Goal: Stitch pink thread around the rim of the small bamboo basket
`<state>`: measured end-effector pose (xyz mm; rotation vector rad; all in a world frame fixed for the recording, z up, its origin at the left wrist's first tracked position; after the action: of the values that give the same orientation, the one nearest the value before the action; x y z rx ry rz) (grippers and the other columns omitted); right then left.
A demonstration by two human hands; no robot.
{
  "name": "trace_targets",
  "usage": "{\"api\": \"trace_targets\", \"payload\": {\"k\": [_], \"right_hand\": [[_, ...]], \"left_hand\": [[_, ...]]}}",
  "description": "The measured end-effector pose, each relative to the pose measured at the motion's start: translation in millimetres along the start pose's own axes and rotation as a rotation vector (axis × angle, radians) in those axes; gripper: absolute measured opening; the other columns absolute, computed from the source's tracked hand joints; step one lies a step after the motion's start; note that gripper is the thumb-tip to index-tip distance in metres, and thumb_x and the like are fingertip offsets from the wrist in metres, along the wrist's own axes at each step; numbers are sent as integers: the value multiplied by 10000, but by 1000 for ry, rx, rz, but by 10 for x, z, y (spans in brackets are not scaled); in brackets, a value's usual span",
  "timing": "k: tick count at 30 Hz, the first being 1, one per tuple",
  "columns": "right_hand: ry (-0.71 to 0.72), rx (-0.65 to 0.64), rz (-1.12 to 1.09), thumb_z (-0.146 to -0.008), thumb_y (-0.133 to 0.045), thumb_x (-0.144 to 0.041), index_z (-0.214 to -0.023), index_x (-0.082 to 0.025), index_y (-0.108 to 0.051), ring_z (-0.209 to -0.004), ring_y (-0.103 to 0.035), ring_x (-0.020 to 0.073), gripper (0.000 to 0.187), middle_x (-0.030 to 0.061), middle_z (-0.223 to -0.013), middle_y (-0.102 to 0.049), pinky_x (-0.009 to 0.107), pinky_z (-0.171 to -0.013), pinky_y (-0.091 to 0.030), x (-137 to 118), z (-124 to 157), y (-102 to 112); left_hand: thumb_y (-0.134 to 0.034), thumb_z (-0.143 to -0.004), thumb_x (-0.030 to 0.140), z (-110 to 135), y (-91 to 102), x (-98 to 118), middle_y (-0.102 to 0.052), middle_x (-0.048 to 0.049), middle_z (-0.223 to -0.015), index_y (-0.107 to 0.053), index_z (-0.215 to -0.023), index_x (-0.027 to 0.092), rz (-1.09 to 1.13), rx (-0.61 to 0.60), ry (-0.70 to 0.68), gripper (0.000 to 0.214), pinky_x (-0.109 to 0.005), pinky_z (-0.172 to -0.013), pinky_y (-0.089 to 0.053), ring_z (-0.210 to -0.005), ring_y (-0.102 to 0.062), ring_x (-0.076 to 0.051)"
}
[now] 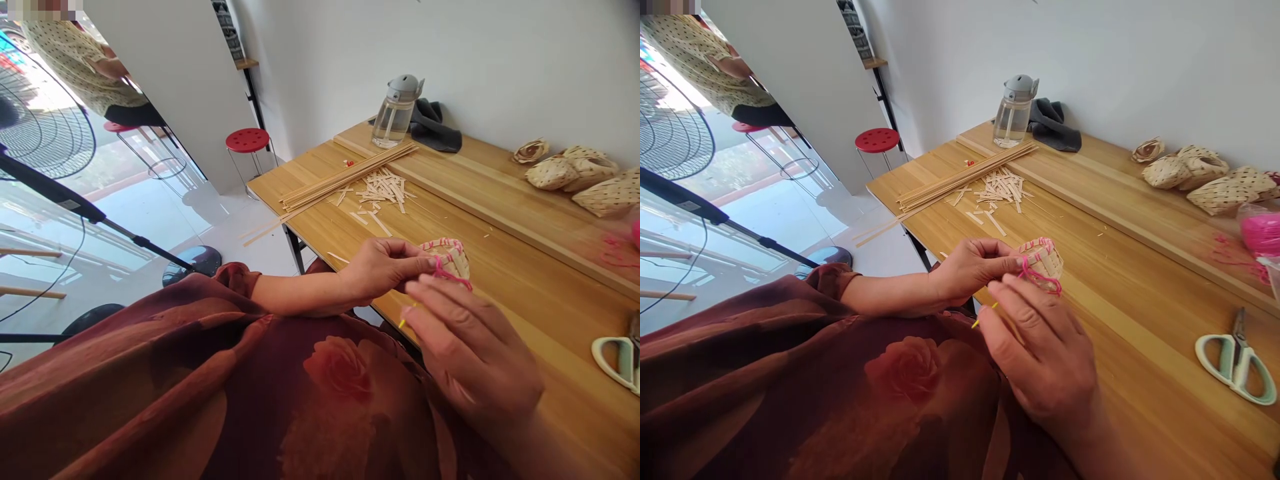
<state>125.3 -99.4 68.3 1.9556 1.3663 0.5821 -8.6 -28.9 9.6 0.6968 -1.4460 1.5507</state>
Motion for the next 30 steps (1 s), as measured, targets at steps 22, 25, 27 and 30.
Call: {"api": "trace_targets", "payload": {"k": [22,25,27,30], "right_hand": [[-604,-148,-770,-973,-624,-618,-1029,-249,-660,-781,-649,209,375,41,-805,-648,349,-707,-594,-153,-105,55],[-666,-231,-792,-1022,-595,-513,-1006,-241,-649,-695,-635,171,277,18,-760,-643,287,-626,-577,-133,-54,31],[-703,-282,-793,-1063,-548,-399,-1021,-250,-637,-640,-638,140,178,-8,-749,-654,233,-562,-557,-80,-29,31],[-619,-188,-538,-1051,-582,-265,-1100,-276,-674,-719,-721,126,105,-28,-869,-745,199,-632,-592,129,-42,168]], "left_hand": [[-949,-708,480,-74,52,-31,-726,-10,-700,-704,-854,117,-25,53,2,462,-205,-605,-541,-629,-712,-106],[-971,-651,514,-55,44,-2,-721,-10,-676,-702,-838,114,-5,30,-21,516,-193,-583,-527,-598,-695,-97],[-983,-621,518,-37,42,17,-714,-3,-661,-704,-839,115,10,20,-27,537,-181,-566,-511,-586,-687,-92],[-980,-622,527,-9,41,32,-690,11,-627,-700,-833,117,3,2,-26,539,-180,-566,-503,-580,-672,-85]]}}
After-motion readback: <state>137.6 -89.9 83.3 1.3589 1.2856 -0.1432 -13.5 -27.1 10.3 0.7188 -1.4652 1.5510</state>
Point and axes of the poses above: each hand's wrist, its own z-axis away from the middle knuckle, its own y-axis out of the back of the hand, x = y × z, the point moved 5 cm from there along -z, towards the middle knuckle
